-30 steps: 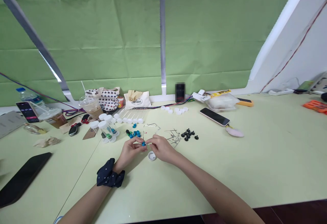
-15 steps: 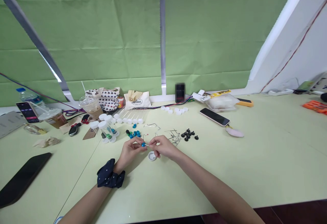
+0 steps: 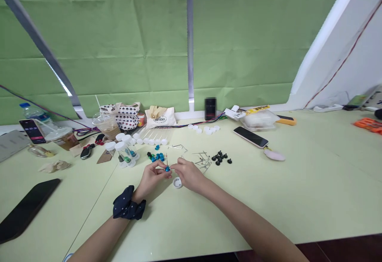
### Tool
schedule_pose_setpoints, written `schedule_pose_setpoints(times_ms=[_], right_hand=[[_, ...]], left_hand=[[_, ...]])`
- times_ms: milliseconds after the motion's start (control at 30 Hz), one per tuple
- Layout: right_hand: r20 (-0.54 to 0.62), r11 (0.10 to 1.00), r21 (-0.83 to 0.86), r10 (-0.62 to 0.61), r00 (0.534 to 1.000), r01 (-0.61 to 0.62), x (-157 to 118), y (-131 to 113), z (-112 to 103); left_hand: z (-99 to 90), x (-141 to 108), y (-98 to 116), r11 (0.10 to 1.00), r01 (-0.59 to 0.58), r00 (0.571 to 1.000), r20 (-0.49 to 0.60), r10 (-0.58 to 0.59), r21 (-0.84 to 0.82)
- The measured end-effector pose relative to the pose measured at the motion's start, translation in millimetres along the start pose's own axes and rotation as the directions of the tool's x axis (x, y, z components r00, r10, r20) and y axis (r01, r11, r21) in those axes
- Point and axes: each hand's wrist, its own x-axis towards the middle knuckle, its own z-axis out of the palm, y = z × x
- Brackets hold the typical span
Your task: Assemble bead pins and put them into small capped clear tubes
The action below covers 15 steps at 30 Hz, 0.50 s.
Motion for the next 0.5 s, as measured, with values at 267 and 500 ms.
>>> schedule_pose_setpoints(times_ms=[267,500], right_hand=[[0.146,0.844,0.434,0.281,0.949,-0.317,2.5,-3.8,-2.8],[0.378,0.364,0.789,0.348,0.858,-0.495,4.3,1.0,-2.8]], left_hand=[[-2.5,0.7,-2.7,0.999,-0.033,0.999,0.007,0.033,-0.011],[-1.3,1.9,-1.9,0.998,-0.066,0.998,-0.009,0.066,-0.016]])
